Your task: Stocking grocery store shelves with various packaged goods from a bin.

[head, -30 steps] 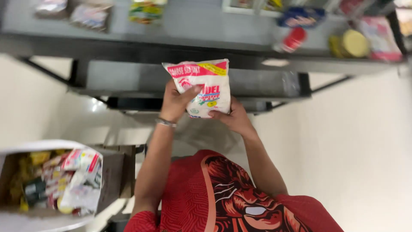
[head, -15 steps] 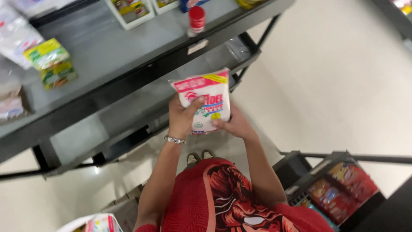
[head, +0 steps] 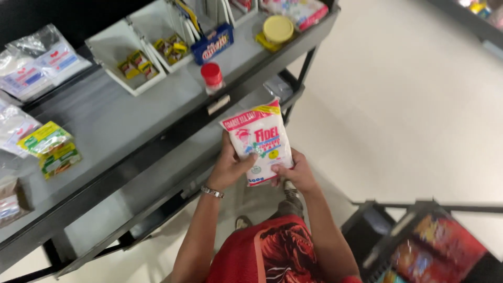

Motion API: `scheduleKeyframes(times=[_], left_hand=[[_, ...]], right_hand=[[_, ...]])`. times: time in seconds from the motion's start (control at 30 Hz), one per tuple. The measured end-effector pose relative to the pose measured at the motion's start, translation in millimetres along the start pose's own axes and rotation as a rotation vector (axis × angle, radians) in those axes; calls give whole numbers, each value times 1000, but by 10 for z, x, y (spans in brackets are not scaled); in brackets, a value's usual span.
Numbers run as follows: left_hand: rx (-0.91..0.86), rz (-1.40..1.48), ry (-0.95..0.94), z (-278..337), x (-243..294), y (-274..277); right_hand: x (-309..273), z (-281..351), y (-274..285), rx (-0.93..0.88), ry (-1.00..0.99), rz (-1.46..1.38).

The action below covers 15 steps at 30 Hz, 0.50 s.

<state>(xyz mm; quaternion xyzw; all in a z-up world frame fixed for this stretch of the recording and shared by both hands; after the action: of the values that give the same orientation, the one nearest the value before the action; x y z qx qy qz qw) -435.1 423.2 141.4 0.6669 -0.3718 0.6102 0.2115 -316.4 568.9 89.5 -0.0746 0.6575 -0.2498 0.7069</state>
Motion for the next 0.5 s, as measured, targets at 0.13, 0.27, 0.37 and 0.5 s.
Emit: scheduleKeyframes(times=[0.13,0.27,0.37,0.5], left_hand=[[53,-43,81,-573,-304,-130],[255,147,-121,-1267,-595,-360],[414,154,-213,-1795,-718,-549],[569,6,-313,-2339,-656,-773]], right_hand=[[-166,-488,493,-28,18,-15],[-594,-1065,1099,-60,41,-29],[-1113,-1482,1432,-196,116,29],[-1545,-1899,1855,-439,409,188]])
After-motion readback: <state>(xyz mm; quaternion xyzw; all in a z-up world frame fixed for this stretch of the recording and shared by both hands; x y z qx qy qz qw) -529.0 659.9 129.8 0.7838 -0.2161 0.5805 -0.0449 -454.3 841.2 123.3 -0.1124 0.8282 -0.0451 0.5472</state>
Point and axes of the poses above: each hand's wrist, its own z-axis away from the middle knuckle, its own y-axis out of the back of the hand, x = y × z, the point moved 7 cm from there along -z, towards the middle knuckle, and after that the axes turned 6 degrees about -z, right-handed, at the moved point
